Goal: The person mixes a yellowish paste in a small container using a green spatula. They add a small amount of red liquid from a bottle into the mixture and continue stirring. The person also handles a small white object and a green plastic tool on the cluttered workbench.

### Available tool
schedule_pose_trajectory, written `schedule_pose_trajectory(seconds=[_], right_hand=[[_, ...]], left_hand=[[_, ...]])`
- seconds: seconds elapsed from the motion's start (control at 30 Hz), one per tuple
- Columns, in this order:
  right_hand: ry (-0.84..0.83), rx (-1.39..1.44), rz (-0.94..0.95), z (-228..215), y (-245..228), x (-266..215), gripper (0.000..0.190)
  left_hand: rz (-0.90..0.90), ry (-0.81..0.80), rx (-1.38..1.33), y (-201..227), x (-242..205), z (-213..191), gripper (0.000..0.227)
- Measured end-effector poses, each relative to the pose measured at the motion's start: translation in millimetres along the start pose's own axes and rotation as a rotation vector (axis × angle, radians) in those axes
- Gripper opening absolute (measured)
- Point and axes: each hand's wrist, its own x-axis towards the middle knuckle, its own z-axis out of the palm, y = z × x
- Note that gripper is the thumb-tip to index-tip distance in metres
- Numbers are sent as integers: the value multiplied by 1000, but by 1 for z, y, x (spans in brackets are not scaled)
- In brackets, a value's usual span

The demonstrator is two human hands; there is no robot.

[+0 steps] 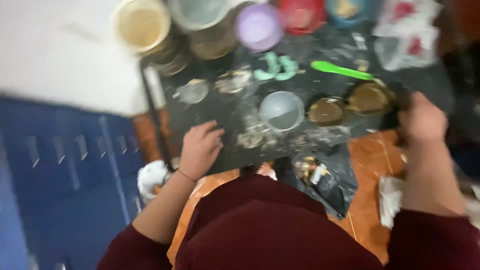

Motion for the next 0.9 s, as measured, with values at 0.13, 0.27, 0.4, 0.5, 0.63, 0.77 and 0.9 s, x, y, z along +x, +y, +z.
schedule_pose_trajectory(seconds=[0.13, 0.27, 0.4, 0.5, 0.63, 0.77, 0.9], right_hand=[[-34, -193, -155, 14, 11, -1, 24], [-19, -20, -43, 58, 70, -12, 46], [-7, 604, -103, 66, 100, -53, 31], [-70, 1331, 54, -42, -59, -85, 40], [-159, 1032, 12, -131, -257, -136, 28], [-189, 788, -224, -124, -345, -129, 37], [-257, 837, -190, -139, -415, -139, 41]], left_hand=[[-111, 24, -44, 21, -99, -20, 40], [-234, 124, -131, 51, -150, -21, 40], [-248, 160, -195, 62, -167, -32, 39], [-201, 166, -220, 59, -167, -42, 37], [-153, 139, -269, 53, -162, -58, 32], [-70, 103, -315, 22, -162, -83, 29], [-43, 78, -337, -33, -168, -113, 28]])
